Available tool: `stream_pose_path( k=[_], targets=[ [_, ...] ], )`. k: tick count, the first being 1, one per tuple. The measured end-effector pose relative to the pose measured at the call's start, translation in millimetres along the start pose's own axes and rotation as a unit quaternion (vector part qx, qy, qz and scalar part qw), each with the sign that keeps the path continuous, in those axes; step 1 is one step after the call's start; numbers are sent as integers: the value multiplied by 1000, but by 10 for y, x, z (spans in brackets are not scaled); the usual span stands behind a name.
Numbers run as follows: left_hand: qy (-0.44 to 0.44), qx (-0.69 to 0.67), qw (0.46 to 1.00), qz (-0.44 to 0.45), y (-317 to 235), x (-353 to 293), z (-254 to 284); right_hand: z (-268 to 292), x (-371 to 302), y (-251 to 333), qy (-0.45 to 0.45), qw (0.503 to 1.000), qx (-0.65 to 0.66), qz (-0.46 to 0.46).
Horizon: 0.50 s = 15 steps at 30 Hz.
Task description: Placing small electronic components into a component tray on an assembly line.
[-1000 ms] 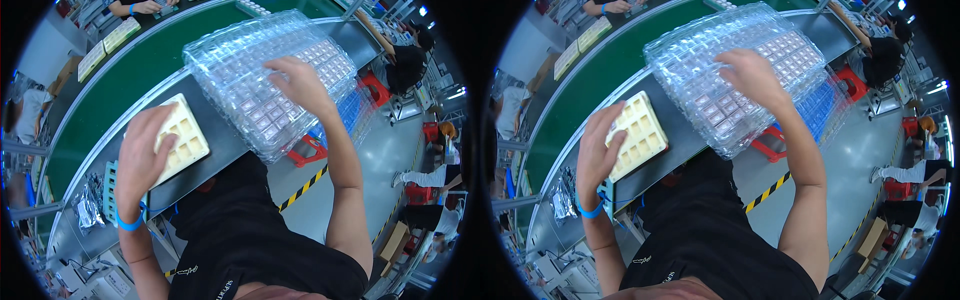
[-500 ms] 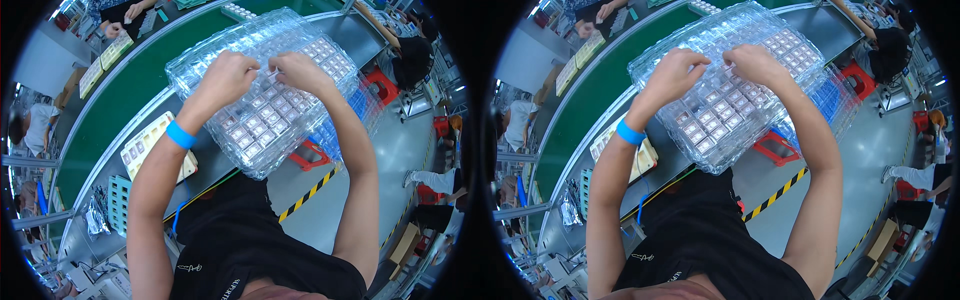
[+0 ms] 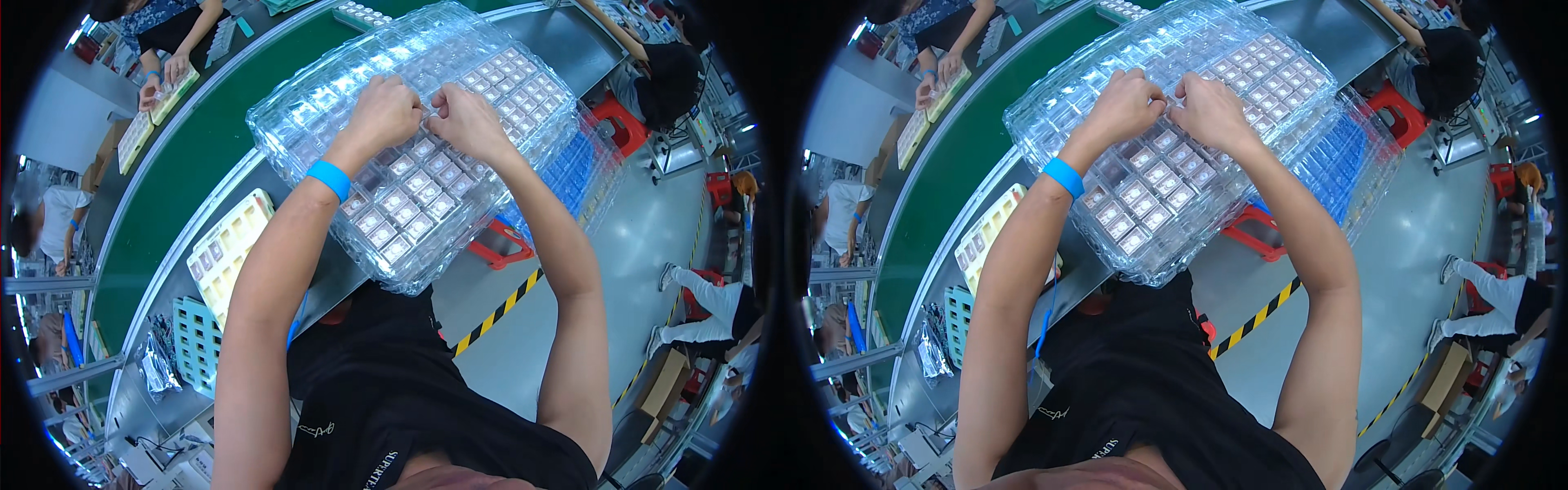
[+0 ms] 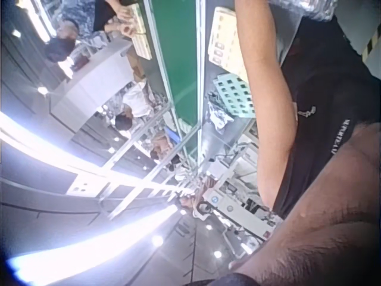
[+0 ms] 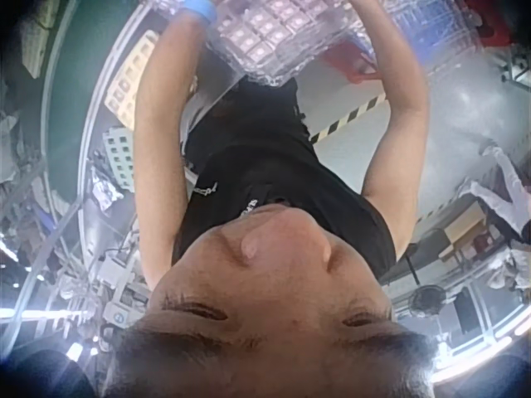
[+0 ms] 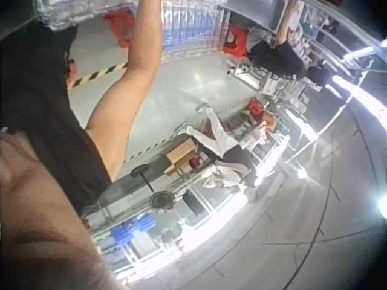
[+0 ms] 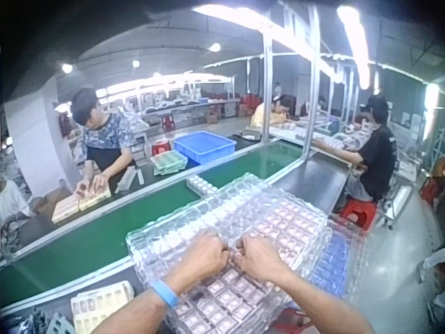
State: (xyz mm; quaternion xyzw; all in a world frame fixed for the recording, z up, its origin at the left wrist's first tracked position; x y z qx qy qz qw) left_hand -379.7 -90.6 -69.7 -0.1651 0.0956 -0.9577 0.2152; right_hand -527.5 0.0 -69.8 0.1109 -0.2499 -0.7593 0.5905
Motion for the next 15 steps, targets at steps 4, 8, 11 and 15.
stream_pose_path(
  k=[4, 8, 11, 15],
  targets=[
    [0, 2, 1000, 7, 37, 12, -9, 24, 18, 32, 3, 998, 63, -20],
    [-11, -6, 1000, 10, -47, 14, -14, 170, -62, -18, 15, 984, 176, -19],
    [-40, 4, 999, 30, -169, 54, -67, 226, -172, -83, -32, 981, 189, 20],
    [-114, 42, 992, 18, -153, 7, -192, 344, -408, 93, -137, 962, 177, 156]
  ],
)
Point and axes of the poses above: each hand's wrist, its own x-axis towards the middle knuckle, its own z-axis out of the back of the hand, y = z × x, the point moved 2 cm from there along x, towards the middle knuckle, and after that the axes turned 7 degrees about -z, right-handed, at the moved point
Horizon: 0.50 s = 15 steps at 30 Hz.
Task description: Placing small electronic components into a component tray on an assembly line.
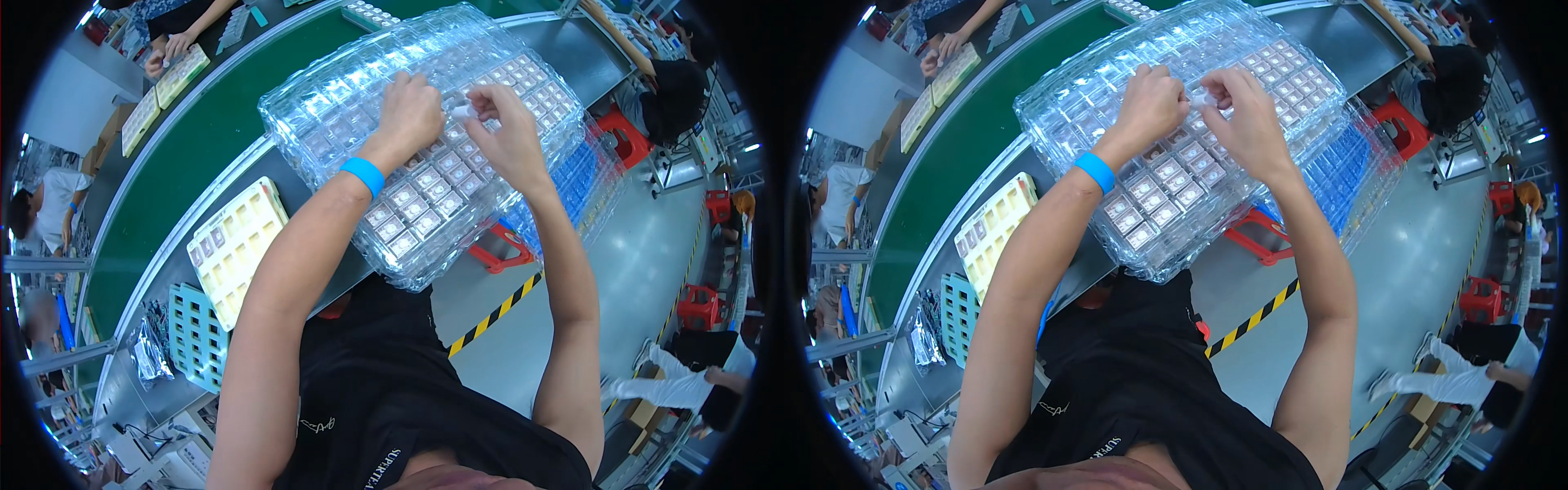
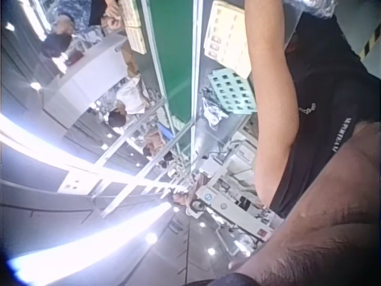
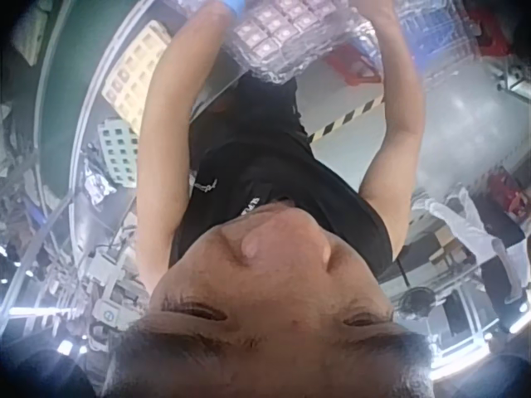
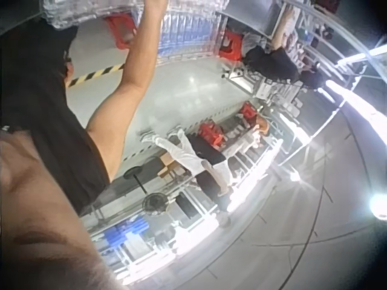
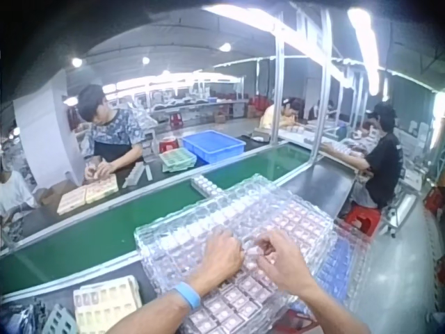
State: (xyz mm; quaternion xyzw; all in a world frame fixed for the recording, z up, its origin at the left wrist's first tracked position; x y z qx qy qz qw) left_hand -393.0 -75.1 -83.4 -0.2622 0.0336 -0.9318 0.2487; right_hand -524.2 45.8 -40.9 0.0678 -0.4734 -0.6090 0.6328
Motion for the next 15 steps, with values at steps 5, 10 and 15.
stream_pose_path(
  k=[5, 10, 15],
  targets=[
    [-91, -60, 994, -27, 16, -129, 332, 62, -312, 394, -15, 996, -74, 45],
    [-139, -144, 980, -1, -116, -778, 1118, 135, -714, 788, -19, 997, -68, 33],
    [-129, -132, 966, 180, 274, -2051, 1788, -569, -1074, 1490, 55, 986, 105, 114]
  ],
)
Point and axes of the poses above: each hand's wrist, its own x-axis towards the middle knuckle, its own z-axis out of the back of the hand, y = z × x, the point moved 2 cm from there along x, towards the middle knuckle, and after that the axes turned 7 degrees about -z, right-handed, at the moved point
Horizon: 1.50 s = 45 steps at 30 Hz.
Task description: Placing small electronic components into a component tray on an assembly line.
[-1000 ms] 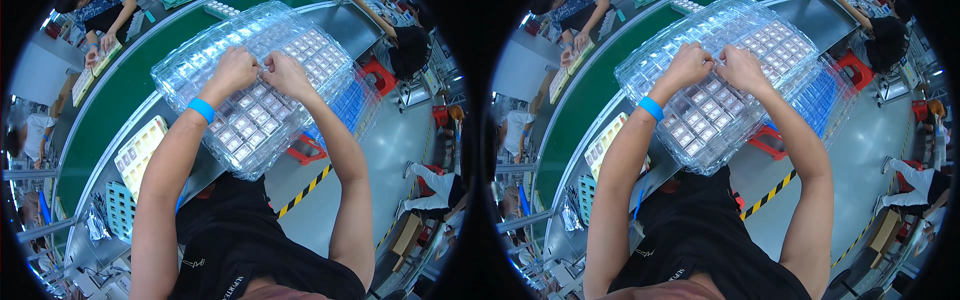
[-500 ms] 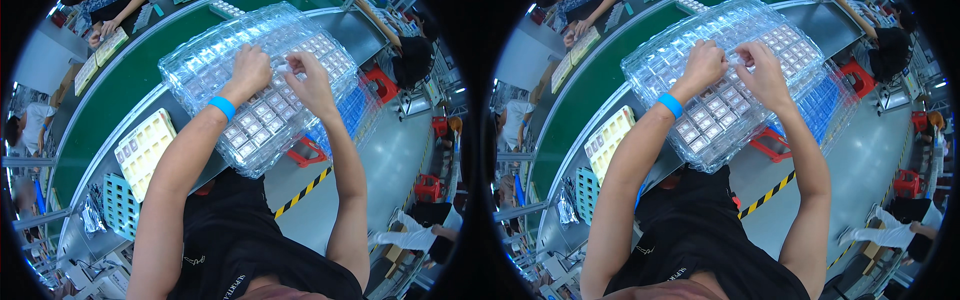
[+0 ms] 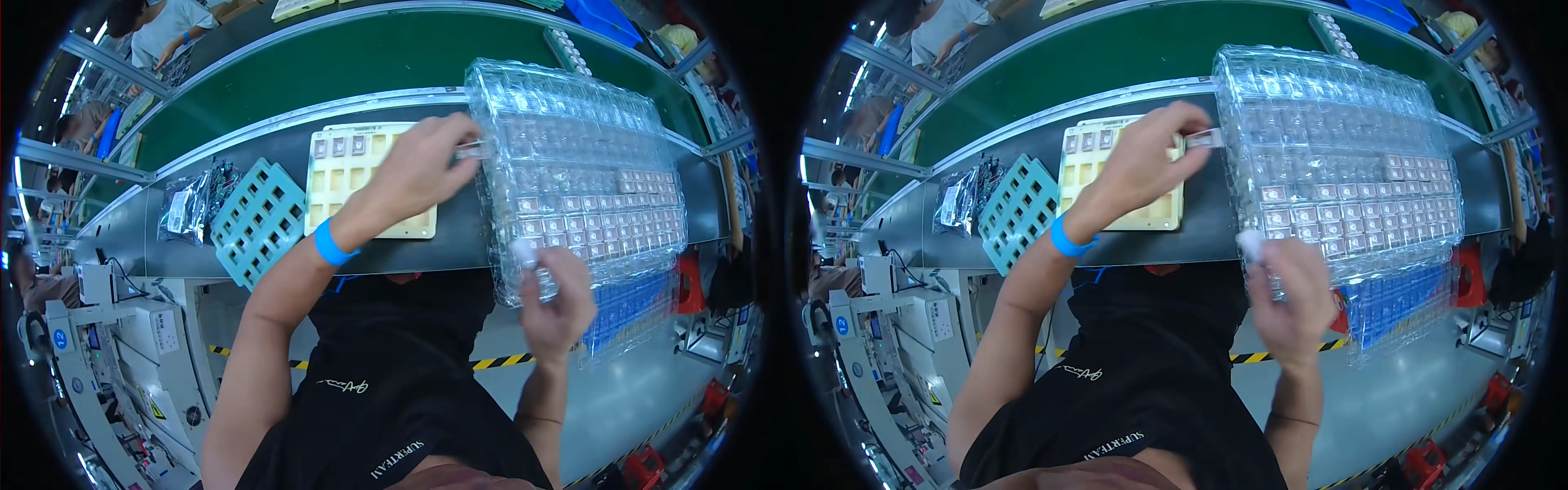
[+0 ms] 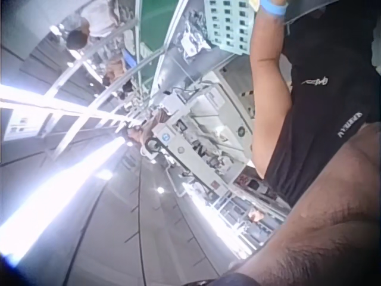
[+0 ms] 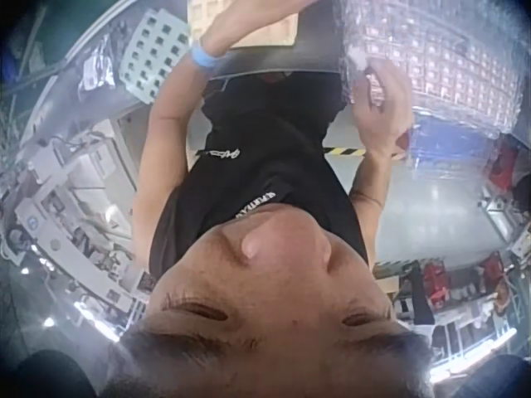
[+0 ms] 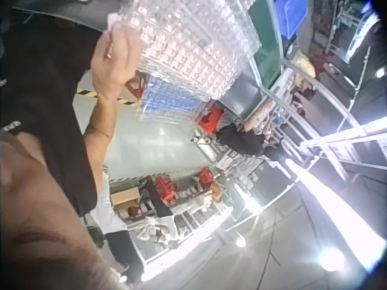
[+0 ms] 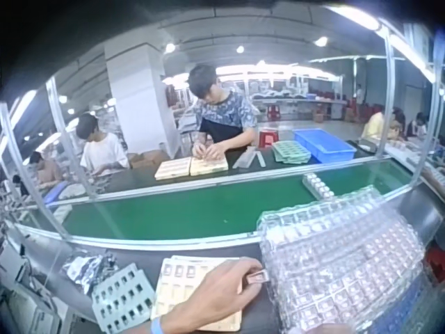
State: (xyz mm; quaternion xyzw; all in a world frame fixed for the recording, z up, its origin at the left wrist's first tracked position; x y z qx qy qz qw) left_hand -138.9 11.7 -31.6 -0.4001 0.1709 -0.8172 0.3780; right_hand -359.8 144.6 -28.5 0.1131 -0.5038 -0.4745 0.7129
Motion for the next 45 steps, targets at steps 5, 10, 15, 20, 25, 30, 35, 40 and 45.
stream_pose_path(
  k=[5, 10, 15, 20, 25, 30, 35, 40, 45],
  targets=[
    [-17, 98, 995, -4, 308, -510, 358, -745, 25, 146, 21, 999, 28, 23],
    [1, 104, 994, 16, 613, -612, 586, -1204, 133, -36, 33, 999, -3, -20],
    [52, 83, 995, 1, 867, -503, 752, -1544, 346, -159, 49, 996, 36, -68],
    [53, 157, 986, -8, 911, -416, 681, -1703, 569, -152, 73, 996, 13, -48],
    [53, 216, 975, -23, 906, -417, 486, -1912, 799, -269, 146, 989, -15, -29],
    [70, 222, 972, -30, 964, -465, 437, -1910, 819, -331, 185, 982, -11, -30],
    [78, 167, 983, 12, 992, -467, 535, -1826, 789, -378, 137, 987, 13, -79],
    [86, 181, 980, 5, 1049, -471, 528, -1914, 837, -358, 153, 983, -34, -94],
    [87, 164, 982, 23, 1063, -445, 557, -2009, 866, -312, 144, 983, -107, -43]
  ],
)
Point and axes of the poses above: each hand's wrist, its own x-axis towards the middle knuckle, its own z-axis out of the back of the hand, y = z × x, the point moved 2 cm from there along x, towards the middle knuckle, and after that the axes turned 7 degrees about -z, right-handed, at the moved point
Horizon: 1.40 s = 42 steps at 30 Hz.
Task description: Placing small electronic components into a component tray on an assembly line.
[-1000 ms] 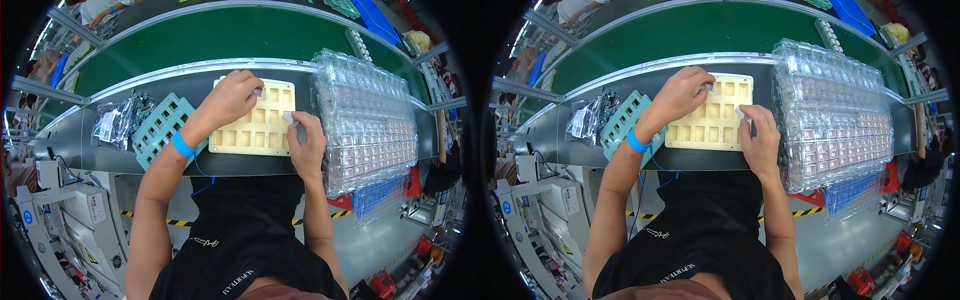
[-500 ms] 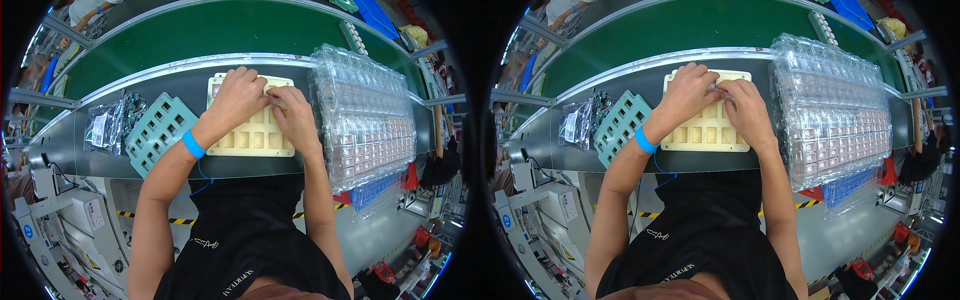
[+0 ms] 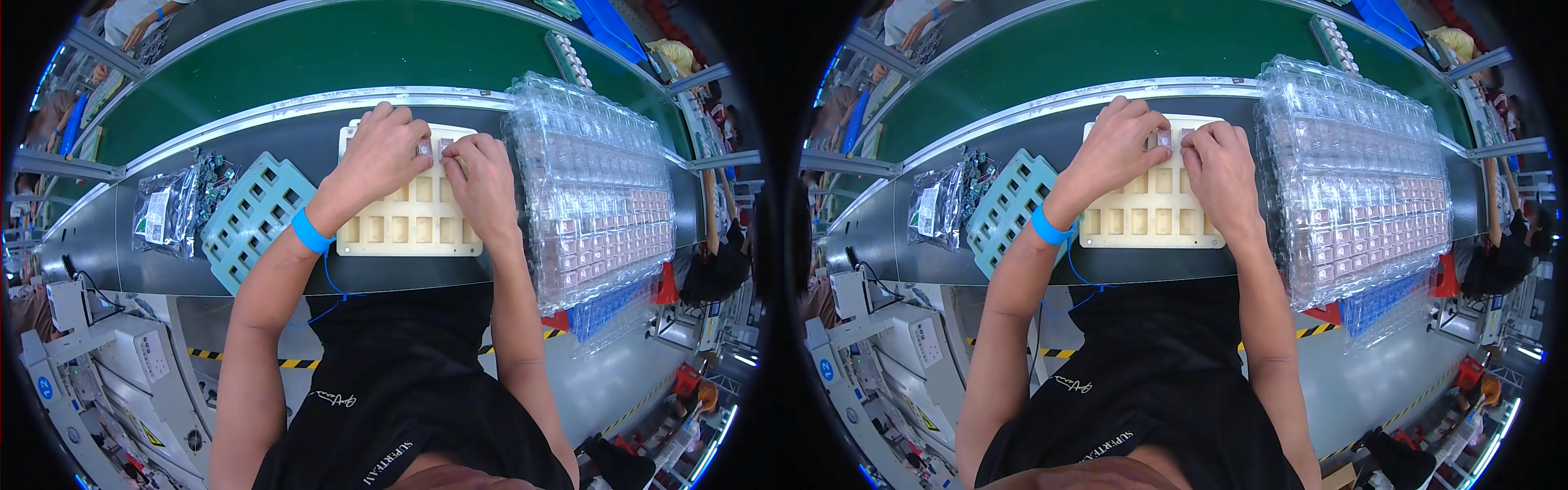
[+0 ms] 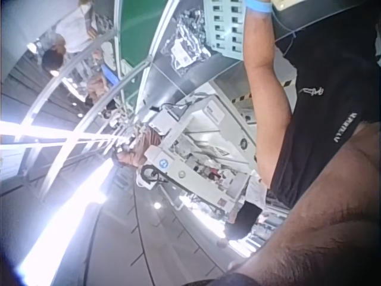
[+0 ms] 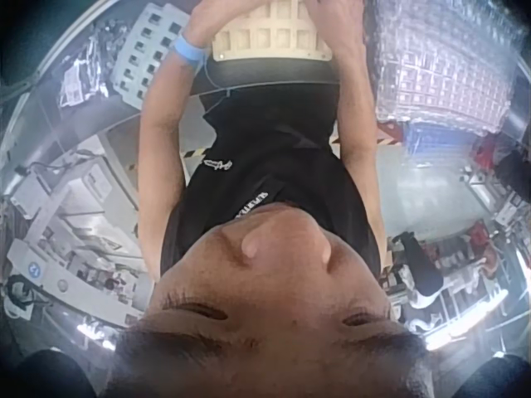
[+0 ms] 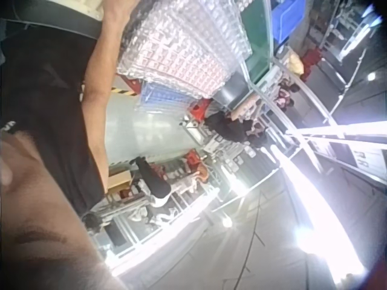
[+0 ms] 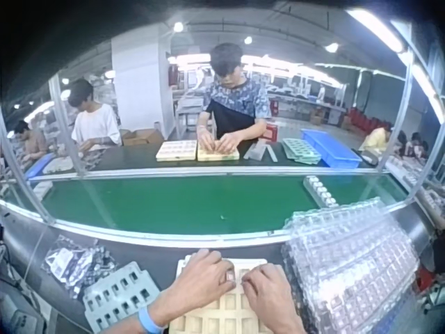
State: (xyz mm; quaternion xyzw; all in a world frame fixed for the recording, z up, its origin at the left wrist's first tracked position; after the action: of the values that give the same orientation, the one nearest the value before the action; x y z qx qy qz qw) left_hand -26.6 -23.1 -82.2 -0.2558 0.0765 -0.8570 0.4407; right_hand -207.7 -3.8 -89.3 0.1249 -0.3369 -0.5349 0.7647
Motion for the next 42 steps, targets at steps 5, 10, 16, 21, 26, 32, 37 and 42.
stream_pose_path(
  k=[5, 10, 16, 21, 26, 32, 37, 42],
  targets=[
    [13, -14, 1000, 8, -1, 34, 49, 1, -22, 32, -14, 1000, -22, 2],
    [10, 7, 1000, -3, -22, 24, -18, 40, -97, 75, -13, 999, -37, -11],
    [24, -20, 999, -36, -22, 108, -81, 731, -458, 382, -27, 999, -21, -5],
    [19, -54, 998, -26, -1, 90, -6, 1365, -708, 220, -36, 998, -27, -43],
    [66, -75, 995, 9, 38, 63, 20, 2132, -800, -707, -134, 972, -120, -152],
    [32, -20, 999, 0, -332, 101, 181, 2774, -758, -2115, -141, 928, -265, -222],
    [36, -80, 996, -30, -805, 81, 406, 2710, -439, -2519, -10, 944, -299, -137],
    [-19, -99, 995, -18, -785, -90, 531, 2709, -221, -2723, 94, 936, -324, -97]
  ],
)
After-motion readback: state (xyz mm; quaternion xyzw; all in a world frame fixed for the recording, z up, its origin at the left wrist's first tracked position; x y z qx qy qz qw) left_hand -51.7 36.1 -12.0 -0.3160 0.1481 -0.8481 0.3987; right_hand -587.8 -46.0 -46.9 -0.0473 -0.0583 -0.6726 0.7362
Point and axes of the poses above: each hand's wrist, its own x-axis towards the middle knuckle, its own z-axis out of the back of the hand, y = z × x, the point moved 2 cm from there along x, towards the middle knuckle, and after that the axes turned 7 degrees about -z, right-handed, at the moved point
